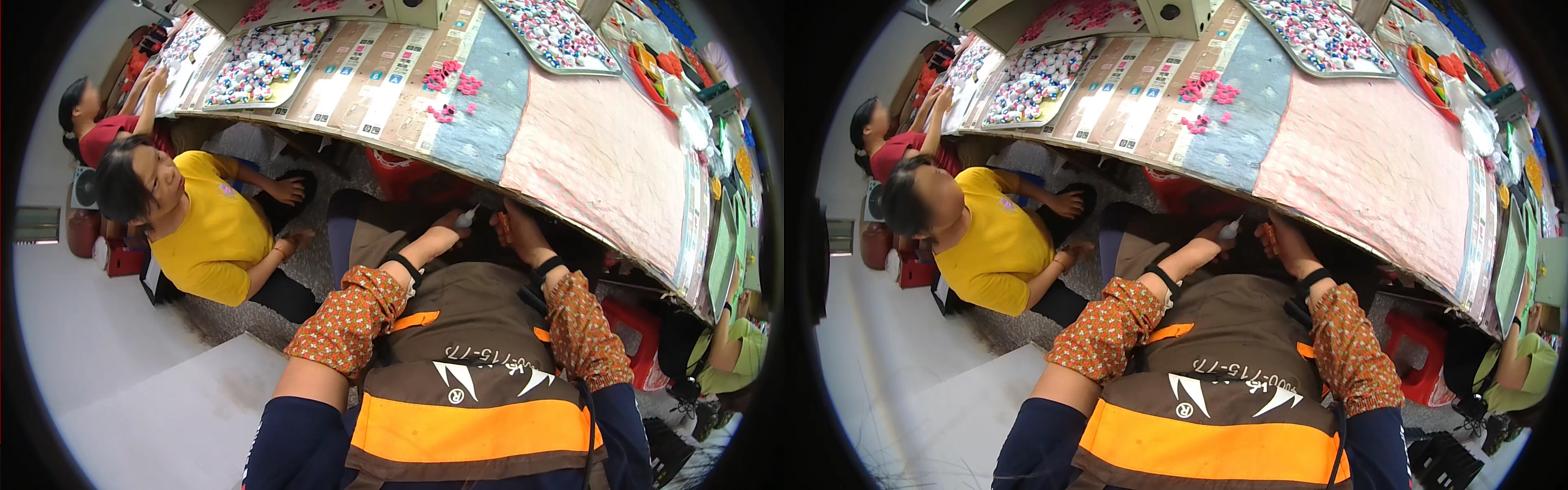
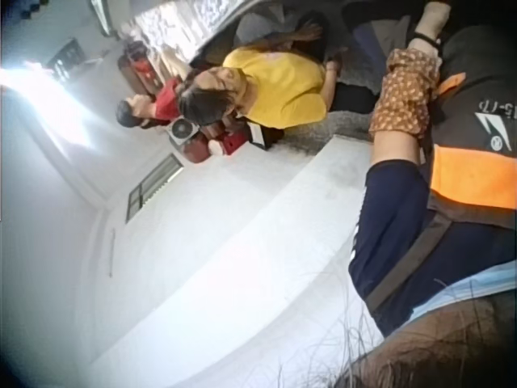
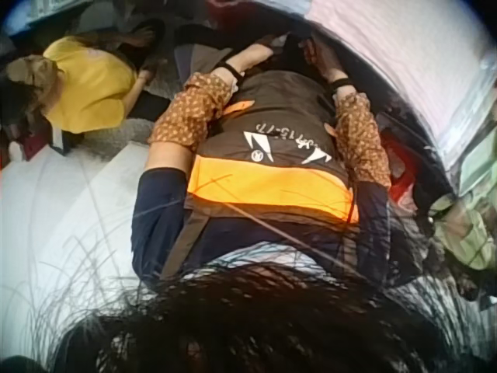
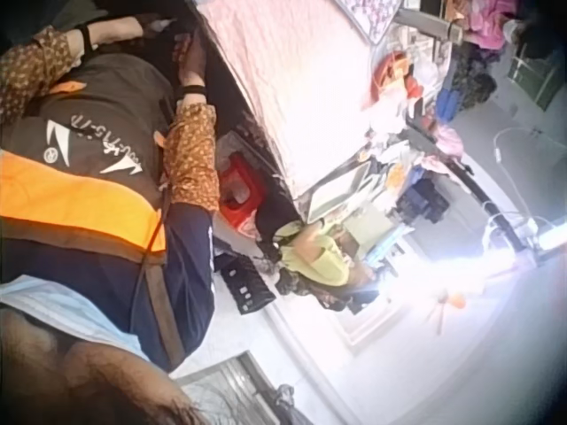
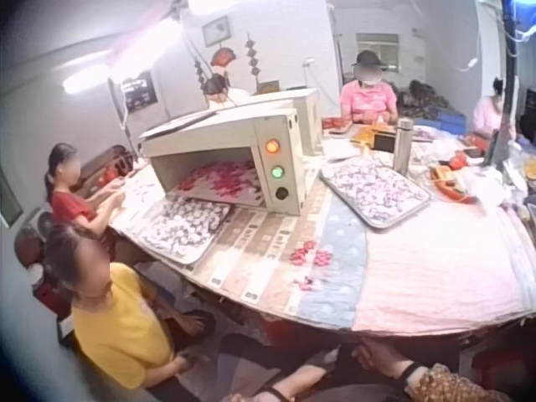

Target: Assembling small toy figures by gluing pieces together and placing them into a heating/curing machine.

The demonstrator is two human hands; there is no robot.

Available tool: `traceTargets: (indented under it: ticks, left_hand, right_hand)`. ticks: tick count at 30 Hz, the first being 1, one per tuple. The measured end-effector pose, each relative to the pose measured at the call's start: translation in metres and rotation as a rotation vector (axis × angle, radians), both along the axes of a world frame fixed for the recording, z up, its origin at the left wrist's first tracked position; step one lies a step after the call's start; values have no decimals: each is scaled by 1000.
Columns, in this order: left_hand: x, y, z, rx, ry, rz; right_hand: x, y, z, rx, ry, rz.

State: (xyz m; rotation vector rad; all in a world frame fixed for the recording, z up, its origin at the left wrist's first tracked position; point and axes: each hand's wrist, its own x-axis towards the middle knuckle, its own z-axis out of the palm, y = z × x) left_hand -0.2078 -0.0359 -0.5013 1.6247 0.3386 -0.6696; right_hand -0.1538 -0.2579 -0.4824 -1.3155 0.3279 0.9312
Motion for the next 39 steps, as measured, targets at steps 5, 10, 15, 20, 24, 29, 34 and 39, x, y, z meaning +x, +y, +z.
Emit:
traceTargets:
  ticks: [5, 10, 15, 20, 24, 29, 34, 39]
  left_hand:
    - [19, -8, -6, 30, -18, -182]
    - [31, -18, -50, 155, -64, -394]
    - [40, -46, -44, 325, -243, -548]
    - [30, -54, -45, 434, -301, -456]
    - [35, -65, -43, 430, -296, -529]
    - [31, -57, -54, 488, -277, -421]
    - [31, -63, -47, 444, -320, -397]
    - [29, -66, -38, 491, -240, -423]
  right_hand:
    - [-16, 14, -50, -53, 79, -229]
    - [-21, 2, -62, 22, 48, -252]
    - [-16, -27, -81, 24, 54, -303]
    - [-12, -21, -93, -240, -371, -298]
    - [-6, -52, -163, -298, -708, -361]
    - [-4, -48, -161, -894, -1176, 267]
    - [-1, -52, -170, -897, -1325, 178]
    - [1, -49, -176, -940, -1375, 135]
